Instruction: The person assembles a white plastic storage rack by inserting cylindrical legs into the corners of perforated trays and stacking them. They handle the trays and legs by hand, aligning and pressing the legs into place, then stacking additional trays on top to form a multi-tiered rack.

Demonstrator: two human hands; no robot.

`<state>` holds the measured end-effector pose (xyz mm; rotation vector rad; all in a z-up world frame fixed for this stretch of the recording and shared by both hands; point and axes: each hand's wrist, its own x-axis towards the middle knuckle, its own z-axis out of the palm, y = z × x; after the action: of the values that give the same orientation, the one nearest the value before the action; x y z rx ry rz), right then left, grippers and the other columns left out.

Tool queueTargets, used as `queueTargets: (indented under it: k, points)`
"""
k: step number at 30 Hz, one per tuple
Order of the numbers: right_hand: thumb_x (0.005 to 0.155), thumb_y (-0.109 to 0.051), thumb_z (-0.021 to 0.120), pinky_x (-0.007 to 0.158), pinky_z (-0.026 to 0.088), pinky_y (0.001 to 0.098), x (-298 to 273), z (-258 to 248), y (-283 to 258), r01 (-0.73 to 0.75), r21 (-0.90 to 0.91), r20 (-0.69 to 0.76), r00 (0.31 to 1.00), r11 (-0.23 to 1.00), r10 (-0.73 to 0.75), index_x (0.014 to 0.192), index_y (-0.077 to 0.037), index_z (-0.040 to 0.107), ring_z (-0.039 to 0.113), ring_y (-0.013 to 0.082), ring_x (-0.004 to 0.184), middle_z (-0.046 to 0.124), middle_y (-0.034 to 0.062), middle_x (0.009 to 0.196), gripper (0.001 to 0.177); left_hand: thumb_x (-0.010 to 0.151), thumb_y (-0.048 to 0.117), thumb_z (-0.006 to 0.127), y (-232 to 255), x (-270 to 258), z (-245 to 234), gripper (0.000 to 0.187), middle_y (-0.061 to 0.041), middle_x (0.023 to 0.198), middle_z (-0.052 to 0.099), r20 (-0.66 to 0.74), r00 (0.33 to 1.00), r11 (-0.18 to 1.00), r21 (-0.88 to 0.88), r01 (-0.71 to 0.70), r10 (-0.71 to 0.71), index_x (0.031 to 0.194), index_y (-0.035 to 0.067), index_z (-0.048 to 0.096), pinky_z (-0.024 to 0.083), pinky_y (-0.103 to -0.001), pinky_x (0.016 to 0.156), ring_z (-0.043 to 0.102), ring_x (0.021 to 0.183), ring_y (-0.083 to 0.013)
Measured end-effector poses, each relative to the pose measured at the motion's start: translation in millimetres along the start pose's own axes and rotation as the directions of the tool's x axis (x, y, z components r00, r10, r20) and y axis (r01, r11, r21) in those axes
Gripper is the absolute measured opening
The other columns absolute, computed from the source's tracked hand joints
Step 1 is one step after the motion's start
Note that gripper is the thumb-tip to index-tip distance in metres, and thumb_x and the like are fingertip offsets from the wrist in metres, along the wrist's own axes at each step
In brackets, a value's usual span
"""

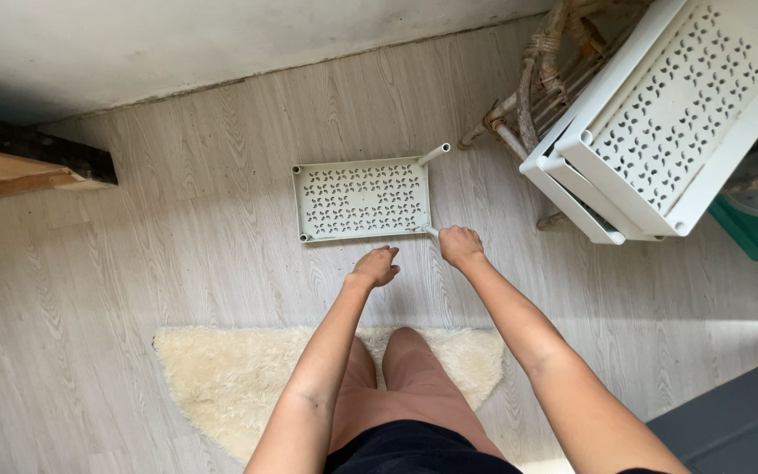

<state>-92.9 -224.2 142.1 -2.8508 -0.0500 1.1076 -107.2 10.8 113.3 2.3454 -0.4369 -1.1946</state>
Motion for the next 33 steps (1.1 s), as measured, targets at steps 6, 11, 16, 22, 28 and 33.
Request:
queueTargets:
  k: [6, 11, 16, 22, 28, 33]
  points:
    - [0.087, -0.004, 0.056, 0.087, 0.058, 0.0479, 23.5, 11.0, -5.0, 0.026, 0.017, -0.035, 0.999, 1.000, -0.025, 0.099, -0.002, 0.077, 0.073, 0.0388, 0.098, 0.073, 0.0229, 0.103, 0.024, 0.093, 0.027, 0.066, -8.3, 16.3, 5.9, 0.058, -0.018, 0.150, 0.048, 0.005, 1.000, 0.999, -0.036, -0.014, 0.014, 0.145, 0.008, 0.049, 0.041, -0.042, 0.111, 0.048, 0.136, -0.0339]
    - [0.084, 0.000, 0.056, 0.086, 0.057, 0.0490, 38.0, 9.8, 1.2, 0.015, 0.077, -0.067, 0.998, 0.997, -0.010, 0.097, -0.003, 0.077, 0.071, 0.0387, 0.099, 0.073, 0.0218, 0.103, 0.025, 0.093, 0.027, 0.065, 0.5, 39.1, -9.5, 0.058, -0.018, 0.146, 0.053, 0.016, 1.000, 1.000, -0.028, -0.002, 0.003, 0.147, 0.010, 0.049, 0.044, -0.045, 0.109, 0.054, 0.130, -0.0354]
    - [0.086, -0.005, 0.061, 0.087, 0.059, 0.0483, 18.2, -9.6, -17.3, -0.013, 0.043, -0.033, 0.999, 0.999, 0.015, 0.102, -0.005, 0.077, 0.073, 0.0377, 0.102, 0.074, 0.0208, 0.105, 0.023, 0.091, 0.025, 0.067, 19.7, 28.8, -16.7, 0.054, -0.019, 0.147, 0.050, -0.110, 0.988, 0.993, -0.029, -0.111, 0.107, 0.140, 0.007, 0.054, 0.044, -0.045, 0.106, 0.053, 0.130, -0.0356]
    - [0.079, -0.034, 0.078, 0.080, 0.051, 0.0599, -55.5, -127.2, -5.3, 0.236, 0.329, -0.375, 0.921, 0.914, -0.103, 0.131, -0.018, 0.071, 0.064, 0.0438, 0.103, 0.067, 0.0237, 0.111, 0.056, 0.089, 0.016, 0.063, 85.0, 17.2, -74.3, 0.044, -0.017, 0.134, 0.065, -0.329, 0.918, 0.971, -0.011, -0.237, 0.220, 0.133, 0.013, 0.064, 0.052, -0.046, 0.100, 0.064, 0.119, -0.0363]
    - [0.103, -0.021, 0.064, 0.061, 0.051, 0.0367, -133.5, -253.2, 134.1, 0.280, 0.867, -0.431, 0.837, 0.413, 0.337, 0.109, -0.007, 0.077, 0.061, 0.0187, 0.066, 0.074, 0.0133, 0.085, 0.020, 0.086, 0.003, 0.058, 206.3, 12.5, -150.1, 0.062, -0.017, 0.144, 0.056, -0.589, 0.676, 0.861, 0.069, -0.504, 0.443, 0.145, 0.016, 0.050, 0.054, -0.048, 0.092, 0.065, 0.111, -0.0410]
    - [0.092, -0.012, 0.065, 0.075, 0.056, 0.0422, -99.5, -247.7, 166.7, 0.280, 0.487, -0.732, 0.647, 0.827, 0.212, 0.117, -0.015, 0.076, 0.072, 0.0300, 0.082, 0.076, 0.0133, 0.097, 0.027, 0.076, -0.006, 0.058, 278.6, 4.8, -159.3, 0.087, -0.018, 0.162, 0.034, -0.577, 0.536, 0.751, 0.227, -0.620, 0.616, 0.157, 0.015, 0.033, 0.053, -0.047, 0.097, 0.055, 0.129, -0.0409]
